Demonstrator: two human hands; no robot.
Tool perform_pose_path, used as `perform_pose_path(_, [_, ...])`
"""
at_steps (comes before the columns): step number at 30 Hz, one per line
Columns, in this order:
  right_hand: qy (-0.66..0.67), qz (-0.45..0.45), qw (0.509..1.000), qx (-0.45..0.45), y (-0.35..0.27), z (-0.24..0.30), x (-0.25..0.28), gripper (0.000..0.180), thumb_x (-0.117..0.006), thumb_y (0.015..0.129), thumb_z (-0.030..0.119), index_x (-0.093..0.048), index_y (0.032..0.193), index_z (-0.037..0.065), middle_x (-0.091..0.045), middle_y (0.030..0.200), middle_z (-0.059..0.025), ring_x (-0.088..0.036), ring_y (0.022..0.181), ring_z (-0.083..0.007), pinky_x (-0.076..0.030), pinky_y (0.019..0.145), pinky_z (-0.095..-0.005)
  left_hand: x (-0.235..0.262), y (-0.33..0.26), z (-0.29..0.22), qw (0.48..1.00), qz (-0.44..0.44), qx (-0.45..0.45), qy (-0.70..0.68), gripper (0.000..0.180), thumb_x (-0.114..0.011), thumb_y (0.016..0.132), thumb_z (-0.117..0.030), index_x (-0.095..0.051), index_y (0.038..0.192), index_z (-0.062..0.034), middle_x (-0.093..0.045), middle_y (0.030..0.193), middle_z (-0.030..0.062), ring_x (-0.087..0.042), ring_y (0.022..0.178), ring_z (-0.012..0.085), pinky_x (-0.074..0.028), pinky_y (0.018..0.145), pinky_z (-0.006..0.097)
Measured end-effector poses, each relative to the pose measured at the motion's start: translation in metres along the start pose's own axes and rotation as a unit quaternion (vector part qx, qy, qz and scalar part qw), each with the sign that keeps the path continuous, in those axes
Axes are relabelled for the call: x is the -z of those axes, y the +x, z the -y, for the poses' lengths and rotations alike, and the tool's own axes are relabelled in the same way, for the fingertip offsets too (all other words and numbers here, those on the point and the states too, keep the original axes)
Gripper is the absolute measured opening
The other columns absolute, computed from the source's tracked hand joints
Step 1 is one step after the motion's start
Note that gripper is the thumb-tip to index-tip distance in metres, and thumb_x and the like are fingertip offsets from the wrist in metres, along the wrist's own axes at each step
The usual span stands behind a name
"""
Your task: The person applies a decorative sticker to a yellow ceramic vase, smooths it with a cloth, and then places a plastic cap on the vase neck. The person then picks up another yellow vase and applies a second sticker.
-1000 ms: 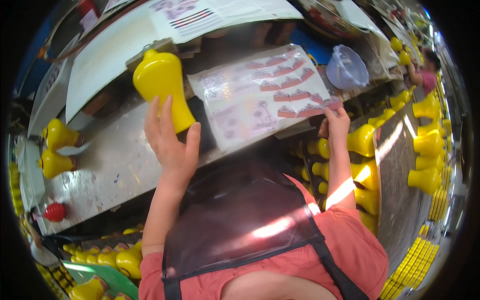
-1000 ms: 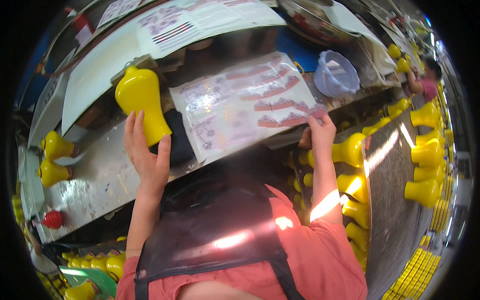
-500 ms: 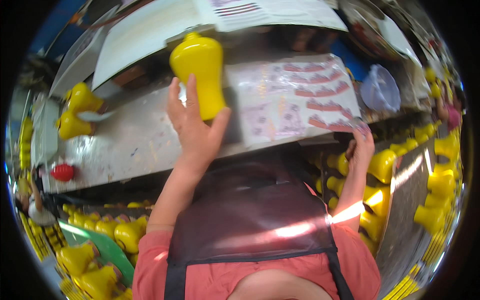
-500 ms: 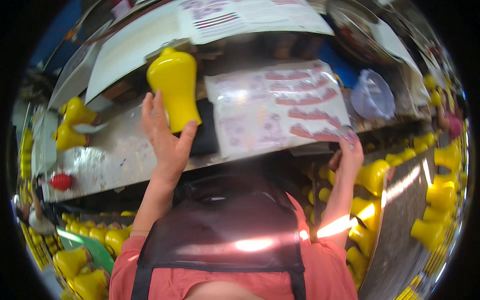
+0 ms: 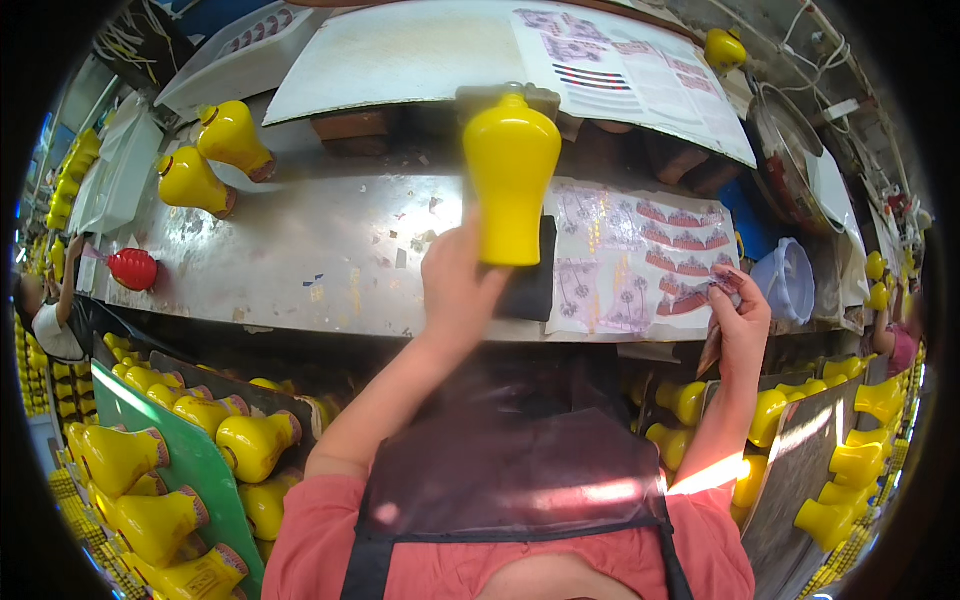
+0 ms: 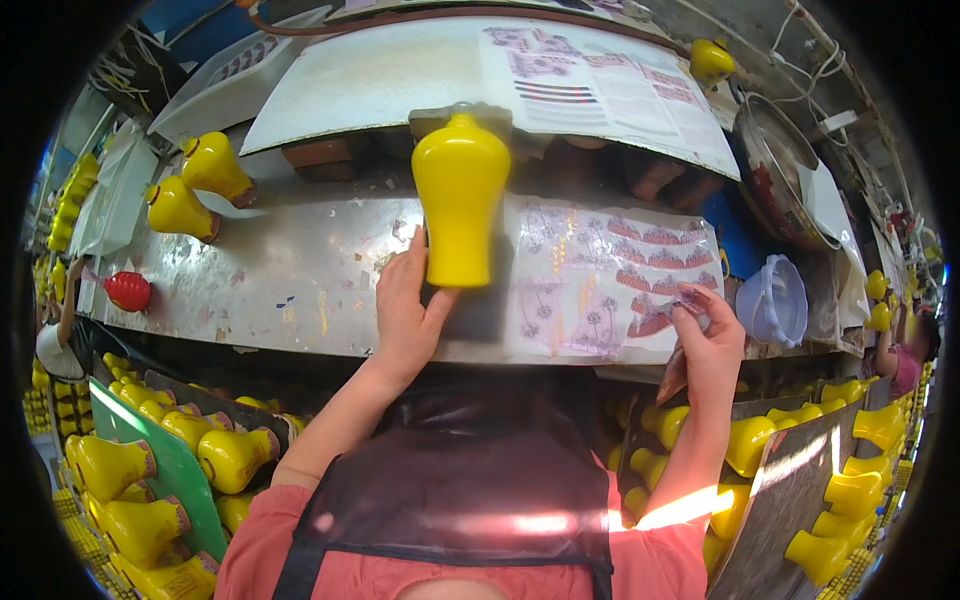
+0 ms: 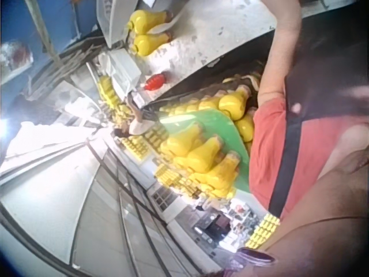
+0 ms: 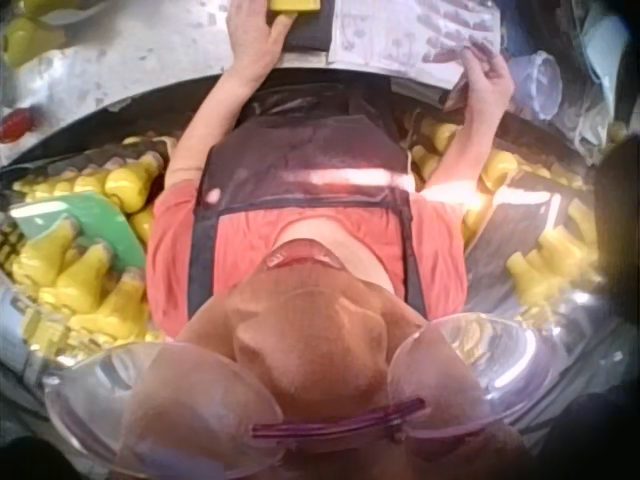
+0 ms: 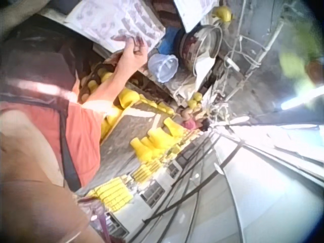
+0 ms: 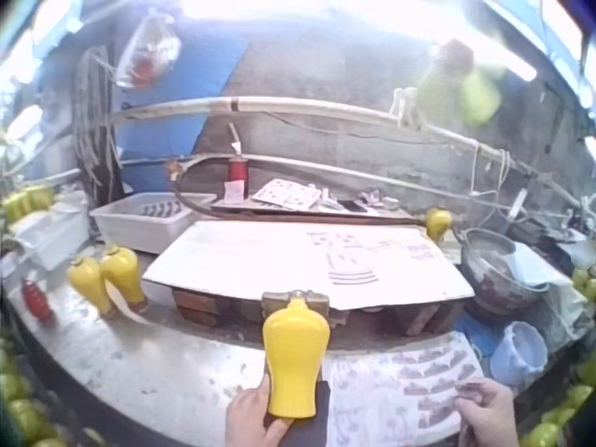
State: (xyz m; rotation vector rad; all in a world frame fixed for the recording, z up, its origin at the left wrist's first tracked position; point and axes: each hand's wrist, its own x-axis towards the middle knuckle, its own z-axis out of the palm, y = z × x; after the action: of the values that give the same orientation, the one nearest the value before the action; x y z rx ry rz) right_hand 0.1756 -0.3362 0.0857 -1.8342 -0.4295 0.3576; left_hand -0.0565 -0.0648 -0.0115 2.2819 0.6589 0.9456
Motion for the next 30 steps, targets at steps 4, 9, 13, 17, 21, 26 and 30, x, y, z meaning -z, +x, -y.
perform_pose_path(4, [-0.037,0.069,0.996,0.033,-0.002,0.033,-0.027,0.03,-0.069,0.09,-0.004,-0.071,0.12,-0.001,-0.07,0.106,-0.0035,-0.061,0.09,-0.0067,-0.047,0.076,-0.0199,-0.004,0.001,0.006,0.998,-0.02,-0.054,0.013,0.07,-0.072,0.085,-0.006,-0.047,0.149,0.0046,-0.067,0.117,0.0167,-0.06,0.108,0.0368,-0.043,0.1,0.046])
perform_pose_path(9, [-0.048,0.129,0.989,0.057,-0.006,0.066,-0.054,0.03,-0.069,0.09,-0.003,-0.071,0.119,-0.001,-0.07,0.097,0.0009,-0.056,0.076,-0.0019,-0.044,0.067,-0.0178,-0.008,-0.001,0.009,0.999,-0.038,-0.032,0.0,0.06,-0.071,0.084,-0.005,-0.056,0.141,0.0054,-0.067,0.116,0.017,-0.059,0.11,0.0365,-0.043,0.1,0.046])
perform_pose_path(13, [-0.04,0.172,0.983,0.049,-0.007,0.087,-0.067,0.029,-0.069,0.09,-0.003,-0.07,0.119,-0.001,-0.07,0.092,0.0006,-0.054,0.069,-0.0011,-0.041,0.06,-0.0175,-0.007,0.001,0.009,0.999,-0.033,-0.018,-0.012,0.059,-0.073,0.081,-0.007,-0.059,0.137,0.0041,-0.068,0.116,0.0161,-0.059,0.111,0.0358,-0.042,0.101,0.046])
perform_pose_path(17, [-0.026,0.204,0.979,0.013,-0.01,0.103,-0.078,0.028,-0.069,0.091,-0.003,-0.07,0.119,-0.002,-0.07,0.088,-0.0001,-0.054,0.062,-0.0007,-0.039,0.053,-0.0173,0.001,0.005,0.008,0.999,-0.03,-0.013,0.001,0.057,-0.077,0.078,-0.01,-0.065,0.132,0.0005,-0.069,0.113,0.0131,-0.06,0.112,0.0329,-0.041,0.102,0.045])
perform_pose_path(21, [-0.009,0.234,0.972,-0.024,-0.011,0.113,-0.087,0.028,-0.069,0.091,-0.003,-0.07,0.119,-0.003,-0.071,0.091,-0.0012,-0.06,0.07,-0.002,-0.044,0.059,-0.018,0.008,0.006,0.006,0.998,-0.058,-0.03,0.022,0.055,-0.082,0.073,-0.014,-0.071,0.126,-0.0025,-0.071,0.11,0.0102,-0.062,0.111,0.0297,-0.041,0.102,0.043])
perform_pose_path(26, [-0.028,0.259,0.965,0.025,-0.007,0.116,-0.092,0.028,-0.069,0.09,-0.004,-0.071,0.118,-0.003,-0.072,0.097,-0.0031,-0.064,0.084,-0.0048,-0.05,0.073,-0.0203,0.008,0.008,0.008,0.997,-0.069,-0.032,0.009,0.056,-0.085,0.07,-0.015,-0.073,0.124,-0.0034,-0.071,0.108,0.0093,-0.062,0.11,0.0288,-0.041,0.102,0.043])
perform_pose_path(30, [-0.02,0.287,0.958,-0.006,-0.004,0.12,-0.095,0.028,-0.069,0.09,-0.005,-0.07,0.118,-0.004,-0.072,0.098,-0.004,-0.067,0.087,-0.0068,-0.052,0.076,-0.0219,0.012,0.012,0.005,0.996,-0.069,-0.051,0.01,0.064,-0.088,0.067,-0.021,-0.069,0.126,-0.0064,-0.069,0.111,0.0096,-0.061,0.109,0.0304,-0.041,0.1,0.045])
